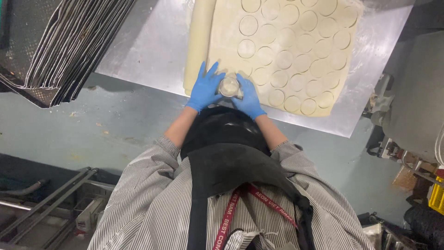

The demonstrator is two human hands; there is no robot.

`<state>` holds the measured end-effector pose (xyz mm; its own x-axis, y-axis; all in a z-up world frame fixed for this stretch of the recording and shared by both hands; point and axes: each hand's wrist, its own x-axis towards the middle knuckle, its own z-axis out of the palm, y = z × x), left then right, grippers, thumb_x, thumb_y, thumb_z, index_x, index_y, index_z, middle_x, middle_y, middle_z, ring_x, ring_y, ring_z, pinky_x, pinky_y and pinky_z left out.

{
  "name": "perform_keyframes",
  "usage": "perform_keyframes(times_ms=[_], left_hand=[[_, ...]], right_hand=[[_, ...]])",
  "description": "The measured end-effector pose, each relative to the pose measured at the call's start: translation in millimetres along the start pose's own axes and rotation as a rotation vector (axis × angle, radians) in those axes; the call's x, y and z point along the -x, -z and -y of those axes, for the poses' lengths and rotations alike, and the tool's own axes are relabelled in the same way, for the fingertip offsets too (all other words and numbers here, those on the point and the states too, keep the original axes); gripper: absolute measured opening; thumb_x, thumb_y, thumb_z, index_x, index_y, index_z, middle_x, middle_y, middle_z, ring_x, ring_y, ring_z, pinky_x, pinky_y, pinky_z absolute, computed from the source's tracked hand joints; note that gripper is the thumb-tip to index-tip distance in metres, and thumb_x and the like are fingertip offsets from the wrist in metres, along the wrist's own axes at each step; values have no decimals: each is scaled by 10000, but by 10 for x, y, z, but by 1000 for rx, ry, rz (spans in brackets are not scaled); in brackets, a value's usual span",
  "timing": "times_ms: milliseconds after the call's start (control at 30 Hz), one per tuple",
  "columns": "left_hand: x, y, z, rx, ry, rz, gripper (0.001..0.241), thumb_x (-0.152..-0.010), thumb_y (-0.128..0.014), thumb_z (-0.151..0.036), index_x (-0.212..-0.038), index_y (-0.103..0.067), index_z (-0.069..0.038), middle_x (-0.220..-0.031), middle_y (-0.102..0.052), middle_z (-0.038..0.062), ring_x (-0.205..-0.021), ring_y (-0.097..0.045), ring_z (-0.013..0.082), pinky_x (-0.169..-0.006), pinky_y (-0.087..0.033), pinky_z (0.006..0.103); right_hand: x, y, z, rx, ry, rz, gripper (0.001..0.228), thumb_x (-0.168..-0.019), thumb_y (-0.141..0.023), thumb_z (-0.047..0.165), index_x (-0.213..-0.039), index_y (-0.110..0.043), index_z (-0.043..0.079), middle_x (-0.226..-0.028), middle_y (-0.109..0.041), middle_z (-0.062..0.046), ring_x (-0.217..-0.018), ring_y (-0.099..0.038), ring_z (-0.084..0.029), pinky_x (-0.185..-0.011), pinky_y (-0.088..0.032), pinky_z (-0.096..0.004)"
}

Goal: Cutting circular rounds from a sheet of dough using a metal ring cutter on a floured surface.

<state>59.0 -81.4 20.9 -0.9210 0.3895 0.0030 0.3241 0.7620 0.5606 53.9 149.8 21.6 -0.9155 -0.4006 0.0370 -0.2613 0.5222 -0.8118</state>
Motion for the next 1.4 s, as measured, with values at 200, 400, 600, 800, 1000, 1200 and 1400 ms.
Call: perform_keyframes(times_ms=[200,400,600,800,1000,1200,1400], left_hand=[[53,-62,62,-65,-31,-64,689,-789,-801,-375,-1397,-587,-132,-1538,-510,187,-1534,-336,357,-1298,-134,569],[-174,356,-258,180,-100,-119,833,-821,-748,-548,-1413,-505,-13,-1455,-510,209,-1468,-360,405,-1254,-159,602],[-592,-275,-371,-9,-310,116,456,-967,-594,-526,-993,-722,-90,-1069,-658,158,-1097,-576,374,-1086,-390,543],[-781,-86,-476,-1,-317,147,493,-883,-583,-555,-738,-731,-107,-831,-666,106,-888,-599,336,-934,-446,542],[-795,-41,-486,-60,-187,172,435,-865,-561,-547,-769,-730,-158,-926,-679,134,-1045,-581,468,-973,-362,702],[-549,-46,-20,226,-20,-127,257,-979,-593,-223,-1182,-677,-92,-1289,-645,139,-1314,-541,348,-1227,-310,529],[-598,533,175,24,-12,-187,614,-800,-752,-242,-1360,-612,-32,-1416,-597,152,-1434,-432,364,-1258,-150,577]], right_hand=[[46,35,-173,-74,-22,23,789,-834,-682,108,-1565,-395,26,-1391,-596,-218,-1254,-580,-387,-1093,-457,-449],[-204,-34,-22,55,-51,26,613,-962,-577,82,-1561,-450,98,-1413,-637,-148,-1277,-603,-347,-1136,-453,-441],[-521,-791,-193,833,276,120,748,-1012,-559,357,-1652,-270,99,-1691,-262,-170,-1548,-263,-363,-1274,-184,-503],[-648,-577,88,488,82,249,852,-933,-550,508,-1640,-225,159,-1705,-164,-129,-1570,-139,-360,-1260,-126,-518],[-386,-1040,-648,727,139,239,787,-985,-546,442,-1678,-275,186,-1743,-242,-66,-1602,-199,-293,-1314,-153,-449],[-323,-484,-235,474,-240,192,581,-1031,-592,375,-1548,-479,135,-1330,-583,-157,-1254,-560,-333,-1107,-434,-472],[-702,169,160,28,-80,-105,923,-795,-904,389,-1512,-443,34,-1290,-587,-187,-1186,-610,-337,-1009,-524,-426]])
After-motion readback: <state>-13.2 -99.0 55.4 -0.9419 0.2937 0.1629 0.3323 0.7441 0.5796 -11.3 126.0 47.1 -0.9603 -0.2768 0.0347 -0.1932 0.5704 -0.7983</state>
